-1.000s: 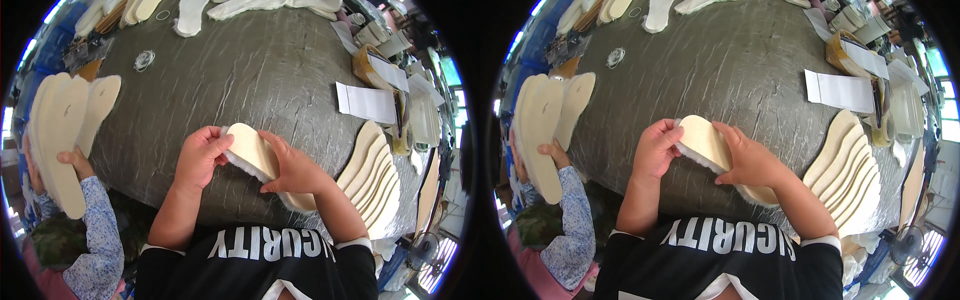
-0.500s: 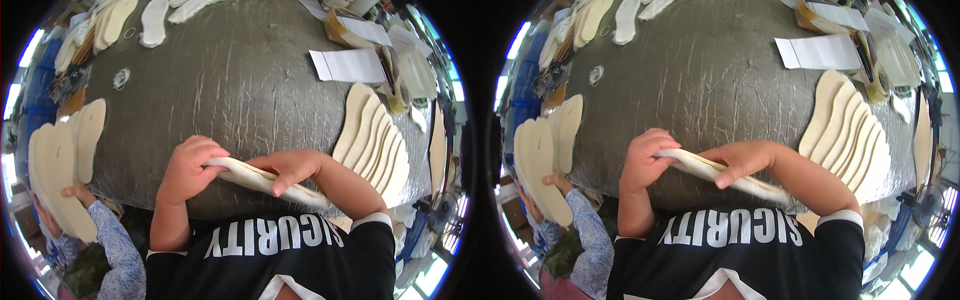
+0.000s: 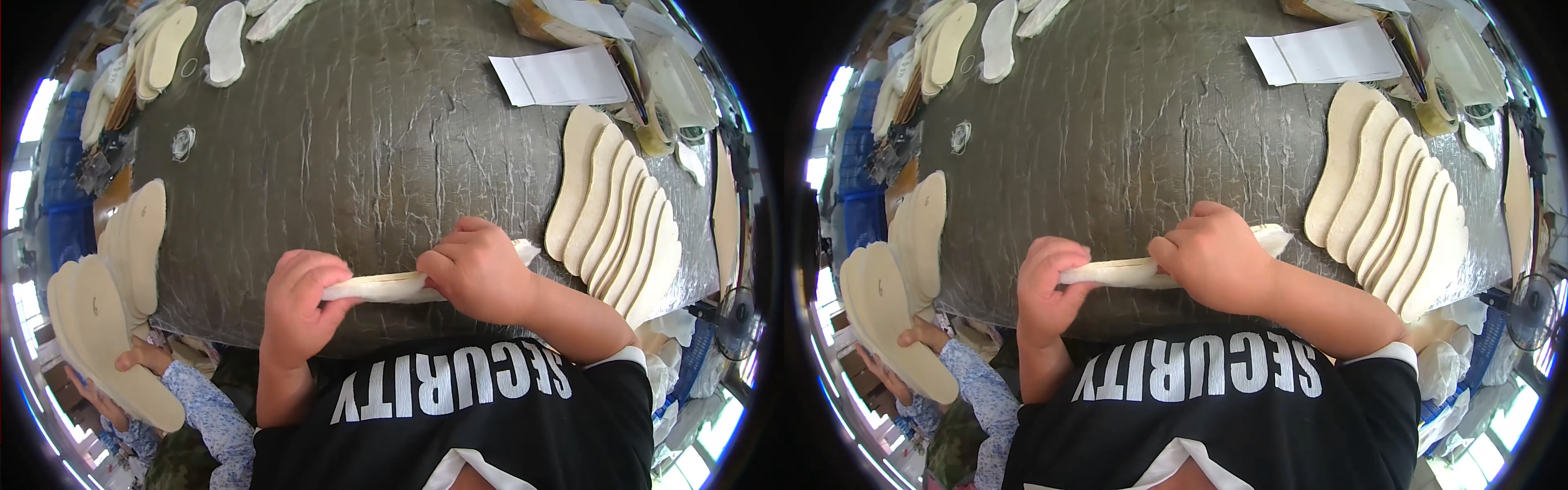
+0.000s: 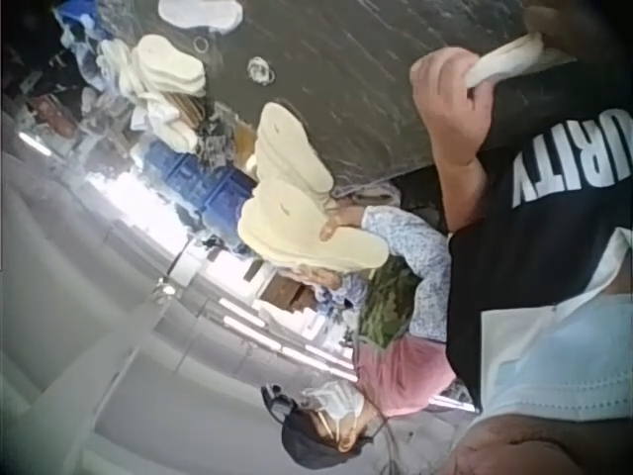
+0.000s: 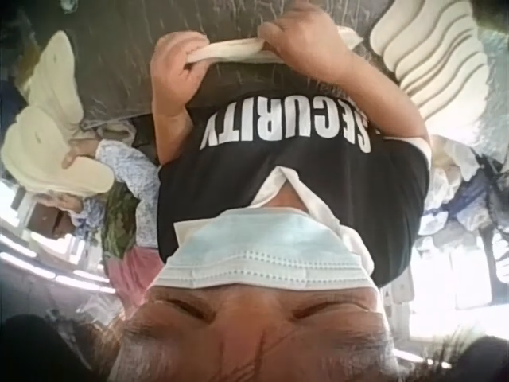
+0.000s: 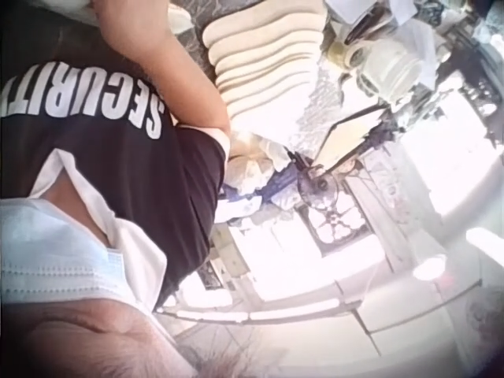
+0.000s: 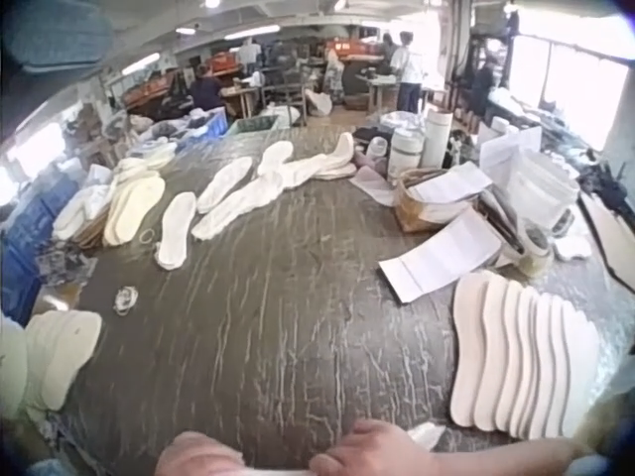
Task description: Match and stack inner and outer layers of shoe insoles.
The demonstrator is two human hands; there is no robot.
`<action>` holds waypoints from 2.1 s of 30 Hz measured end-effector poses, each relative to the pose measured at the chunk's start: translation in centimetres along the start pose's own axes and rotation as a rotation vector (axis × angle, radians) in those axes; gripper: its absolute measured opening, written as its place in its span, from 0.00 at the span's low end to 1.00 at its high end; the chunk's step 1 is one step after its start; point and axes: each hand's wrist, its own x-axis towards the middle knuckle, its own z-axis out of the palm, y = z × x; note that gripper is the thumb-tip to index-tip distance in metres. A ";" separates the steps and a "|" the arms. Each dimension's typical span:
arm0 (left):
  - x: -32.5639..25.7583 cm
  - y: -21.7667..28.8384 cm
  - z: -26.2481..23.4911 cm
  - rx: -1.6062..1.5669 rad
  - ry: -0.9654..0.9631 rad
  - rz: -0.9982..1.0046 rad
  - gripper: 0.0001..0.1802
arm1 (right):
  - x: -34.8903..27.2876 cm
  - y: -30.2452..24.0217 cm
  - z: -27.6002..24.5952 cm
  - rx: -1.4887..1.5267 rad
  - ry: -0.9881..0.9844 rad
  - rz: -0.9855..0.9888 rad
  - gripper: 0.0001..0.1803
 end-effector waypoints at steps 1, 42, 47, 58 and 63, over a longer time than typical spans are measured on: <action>0.4 0.7 -0.1 0.003 -0.002 -0.003 0.17 | 0.0 -0.1 0.0 0.004 0.001 -0.001 0.08; -6.0 -16.9 -15.4 1.098 0.691 -0.748 0.19 | -8.7 3.7 5.4 -0.073 0.381 0.287 0.25; 6.6 -18.5 -9.5 0.754 0.449 -0.241 0.19 | -7.9 4.2 5.9 -0.120 0.375 0.304 0.23; 18.9 -21.8 -5.8 1.133 0.183 -0.320 0.05 | -7.6 3.3 5.7 -0.050 0.390 0.329 0.21; 11.9 -12.8 -1.6 0.796 0.059 -0.163 0.04 | -8.0 2.8 5.4 -0.029 0.412 0.342 0.19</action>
